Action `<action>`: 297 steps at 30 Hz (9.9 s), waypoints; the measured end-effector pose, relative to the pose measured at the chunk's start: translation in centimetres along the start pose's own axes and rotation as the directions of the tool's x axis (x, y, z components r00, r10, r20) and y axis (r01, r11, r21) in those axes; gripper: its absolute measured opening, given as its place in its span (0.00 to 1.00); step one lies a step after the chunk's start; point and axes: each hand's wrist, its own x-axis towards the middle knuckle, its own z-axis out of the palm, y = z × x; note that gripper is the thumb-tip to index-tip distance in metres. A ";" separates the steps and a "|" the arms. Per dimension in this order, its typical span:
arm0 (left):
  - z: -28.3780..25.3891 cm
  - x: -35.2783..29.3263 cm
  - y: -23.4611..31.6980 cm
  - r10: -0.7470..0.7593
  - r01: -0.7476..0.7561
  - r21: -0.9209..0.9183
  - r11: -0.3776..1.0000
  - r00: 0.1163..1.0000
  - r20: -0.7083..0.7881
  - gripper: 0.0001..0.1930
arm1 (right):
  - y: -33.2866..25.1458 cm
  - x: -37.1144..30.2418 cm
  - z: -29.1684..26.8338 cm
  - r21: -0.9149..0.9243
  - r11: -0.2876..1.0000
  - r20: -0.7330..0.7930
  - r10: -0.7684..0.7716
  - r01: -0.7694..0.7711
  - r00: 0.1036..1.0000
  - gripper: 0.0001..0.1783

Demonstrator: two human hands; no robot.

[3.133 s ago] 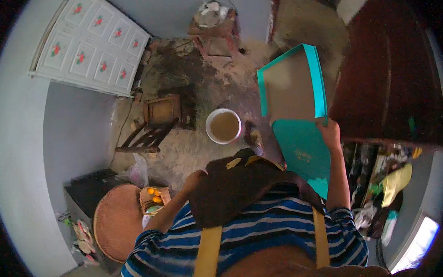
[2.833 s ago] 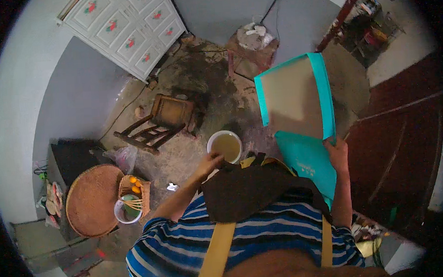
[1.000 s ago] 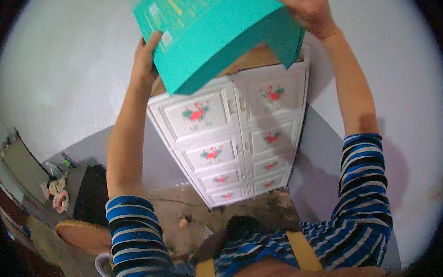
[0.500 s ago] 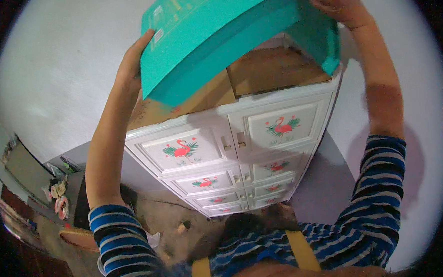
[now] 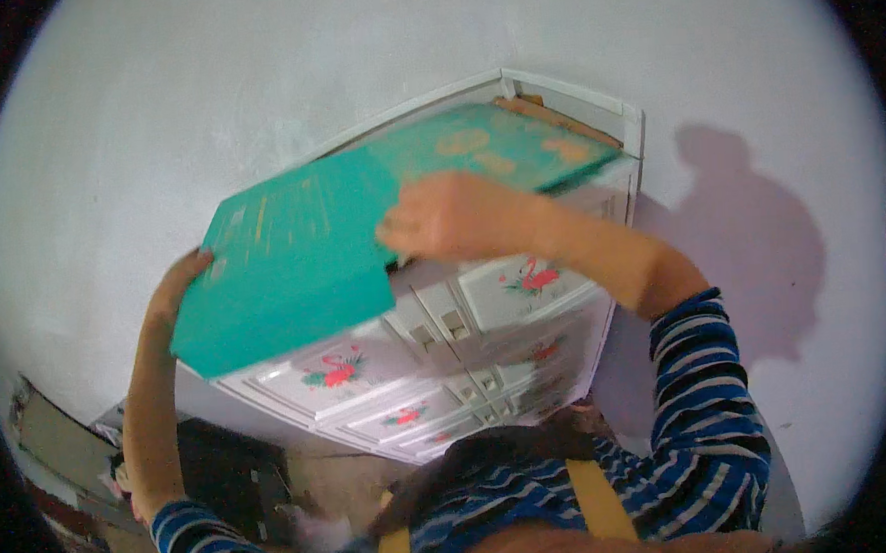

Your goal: The person assembles a teal cardboard box by folding and tucking its flaps into place. They then use scissors to trim the edges of the box and place the finished box on a white cabinet. Finally, they pick up a tray of packaged snacks.

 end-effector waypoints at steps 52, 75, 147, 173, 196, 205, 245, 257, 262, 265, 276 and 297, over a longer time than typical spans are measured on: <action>1.3 7.7 -6.4 -0.310 0.308 -0.075 0.948 0.951 -0.008 0.30 | 10.7 -12.8 3.8 -0.256 0.377 0.509 0.835 -0.890 0.207 0.34; 0.1 6.6 -6.7 -0.304 0.304 0.007 0.953 0.952 -0.026 0.35 | 9.7 -12.9 2.0 -0.237 0.432 0.432 0.849 -0.870 0.304 0.30; 31.8 5.4 4.0 0.476 -0.934 0.357 -0.015 0.308 0.824 0.30 | 4.5 -17.0 -8.5 -0.250 0.751 0.189 0.656 -0.611 0.730 0.17; 13.4 -13.8 -10.4 0.717 -0.571 0.449 0.687 0.631 -0.296 0.14 | -2.0 -13.3 -6.7 0.048 0.603 0.009 0.797 -0.796 0.604 0.20; 16.1 -37.3 -37.0 -0.457 0.432 0.158 0.888 0.869 0.191 0.19 | -6.0 1.6 2.6 0.600 0.162 0.346 0.831 -0.784 0.437 0.25; 13.1 -35.7 -31.8 -0.537 0.484 0.250 0.839 0.813 0.226 0.18 | -7.2 0.5 2.5 0.400 0.395 0.312 0.789 -0.827 0.528 0.24; 13.0 -6.2 -8.6 0.241 -0.695 -0.343 0.632 0.597 -0.765 0.33 | -5.5 1.0 4.3 0.202 0.753 -0.050 0.647 -0.626 0.761 0.13; 13.9 -4.5 -4.8 -0.103 -0.407 -0.901 -0.153 0.913 -0.395 0.10 | -5.0 0.2 4.7 0.297 0.687 -0.084 0.710 -0.663 0.699 0.14; 23.5 -4.3 -4.4 0.131 -0.178 -0.928 0.327 0.981 -0.142 0.18 | -4.7 0.1 4.9 0.285 0.712 -0.104 0.689 -0.642 0.717 0.14; 24.1 -3.4 -4.0 0.109 -0.094 -0.911 0.402 0.993 -0.055 0.19 | -4.2 0.0 4.5 0.288 0.745 -0.113 0.650 -0.602 0.751 0.15; 21.6 -3.5 -5.2 0.225 -0.290 -0.709 0.642 0.956 -0.187 0.14 | -4.0 -0.2 5.4 0.237 0.707 -0.203 0.707 -0.666 0.678 0.12; 21.0 -2.9 -6.4 0.324 -0.325 -0.623 0.711 0.938 -0.120 0.19 | -3.2 10.9 4.6 -0.096 0.866 -0.200 0.465 -0.490 0.862 0.17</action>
